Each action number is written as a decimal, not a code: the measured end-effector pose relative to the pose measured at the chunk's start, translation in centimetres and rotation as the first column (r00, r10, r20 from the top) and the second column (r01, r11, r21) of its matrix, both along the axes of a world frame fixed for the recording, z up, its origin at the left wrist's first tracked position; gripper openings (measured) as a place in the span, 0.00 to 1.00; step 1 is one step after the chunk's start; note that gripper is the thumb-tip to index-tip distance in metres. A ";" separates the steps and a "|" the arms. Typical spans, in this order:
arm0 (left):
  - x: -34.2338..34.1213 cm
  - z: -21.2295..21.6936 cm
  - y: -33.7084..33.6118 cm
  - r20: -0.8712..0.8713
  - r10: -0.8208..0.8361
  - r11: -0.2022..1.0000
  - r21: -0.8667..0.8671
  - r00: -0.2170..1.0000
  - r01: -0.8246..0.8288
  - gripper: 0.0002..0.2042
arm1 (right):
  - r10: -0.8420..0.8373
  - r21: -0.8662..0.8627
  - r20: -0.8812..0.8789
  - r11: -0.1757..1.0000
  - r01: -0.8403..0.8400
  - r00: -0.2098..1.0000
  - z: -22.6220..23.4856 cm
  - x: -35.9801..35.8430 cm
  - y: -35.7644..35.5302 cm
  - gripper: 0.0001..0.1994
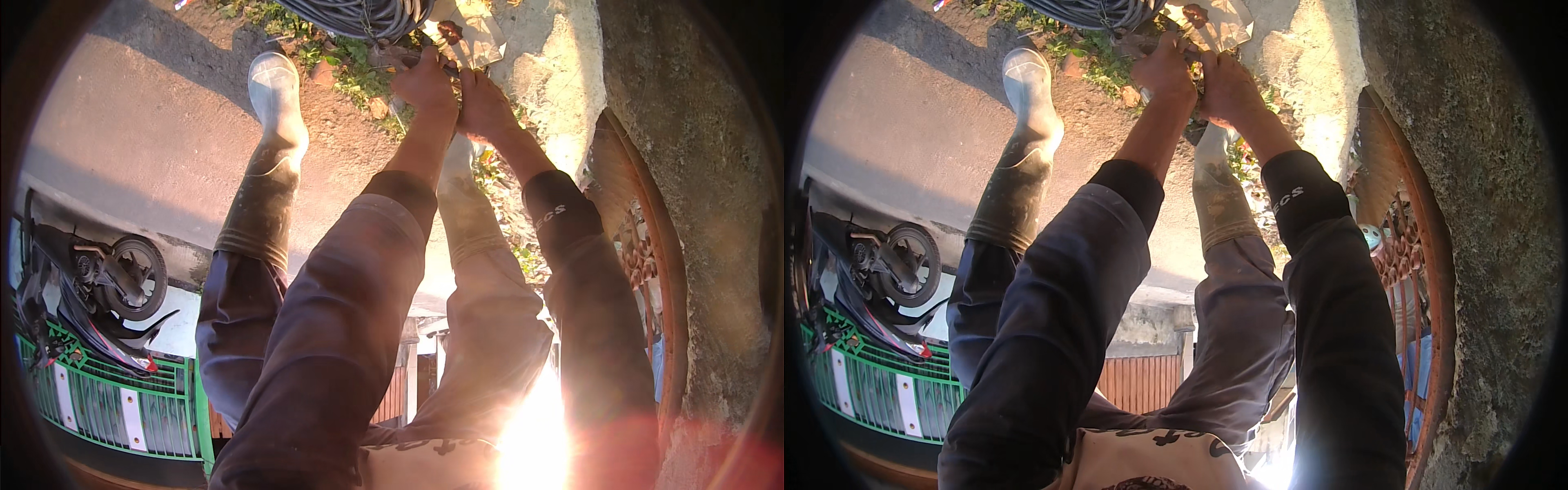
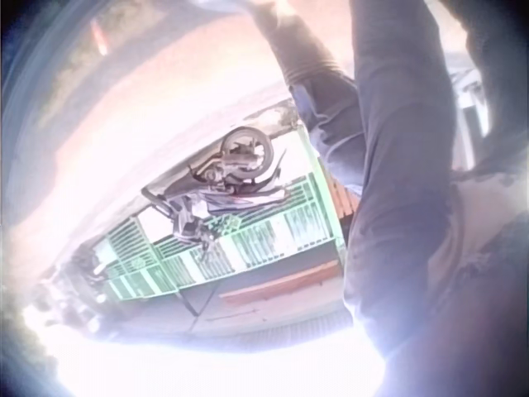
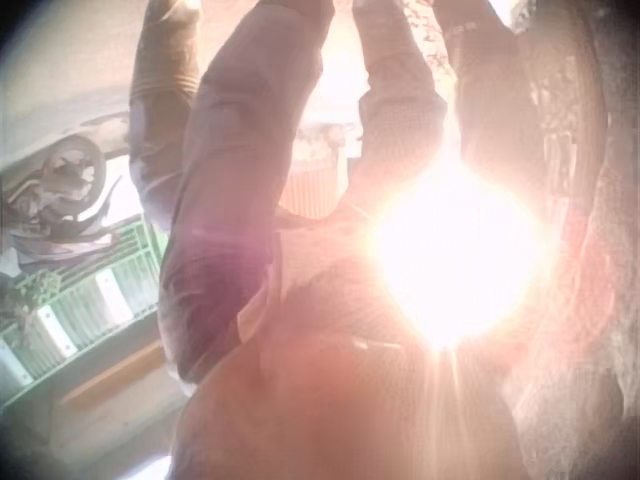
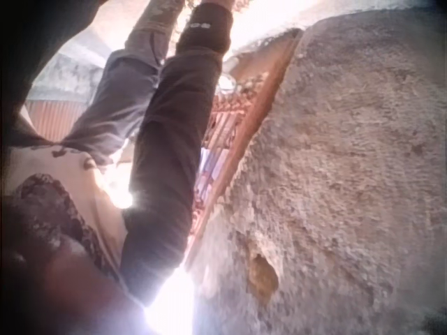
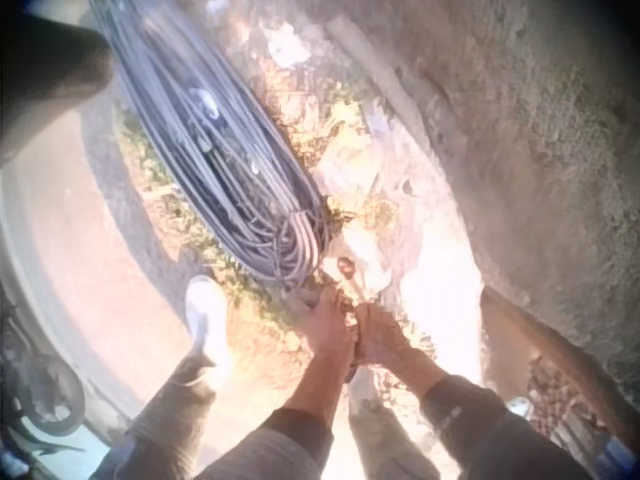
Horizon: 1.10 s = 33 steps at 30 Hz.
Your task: The person squats beside a bundle of metal rods on the roadside and uses a wire and pliers to tie the rods together. The person then stands and continues to adjust the bundle before squatting again to secure it further.
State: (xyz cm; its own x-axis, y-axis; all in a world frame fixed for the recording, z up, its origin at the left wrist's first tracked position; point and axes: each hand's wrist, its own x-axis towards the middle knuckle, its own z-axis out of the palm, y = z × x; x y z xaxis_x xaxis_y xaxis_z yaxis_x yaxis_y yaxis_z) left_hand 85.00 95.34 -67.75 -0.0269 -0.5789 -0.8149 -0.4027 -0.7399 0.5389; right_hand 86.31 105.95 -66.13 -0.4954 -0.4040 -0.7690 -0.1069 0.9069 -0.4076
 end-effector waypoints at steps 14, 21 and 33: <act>1.6 4.5 -5.0 0.151 -0.357 0.878 0.391 0.922 0.276 0.09 | -0.318 0.212 -0.233 0.906 0.367 0.919 7.6 5.6 -8.0 0.31; 2.6 5.6 -10.3 -0.205 -0.262 0.649 0.686 0.943 0.329 0.08 | -0.606 0.354 0.216 0.779 0.517 0.766 11.0 3.3 -11.3 0.33; 4.2 0.3 -7.4 0.447 -0.849 0.383 0.156 0.281 0.911 0.18 | -0.531 -0.248 0.464 0.690 0.680 0.709 0.6 10.8 -8.8 0.22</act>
State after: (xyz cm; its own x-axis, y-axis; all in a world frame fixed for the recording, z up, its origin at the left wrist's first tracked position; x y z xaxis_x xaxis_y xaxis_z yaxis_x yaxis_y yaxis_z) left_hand 89.15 87.90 -67.45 -0.2875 -0.4953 -0.8198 -0.9502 0.2547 0.1793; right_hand 97.10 97.20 -65.56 -0.4809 -0.3933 -0.7836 0.6173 0.4827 -0.6212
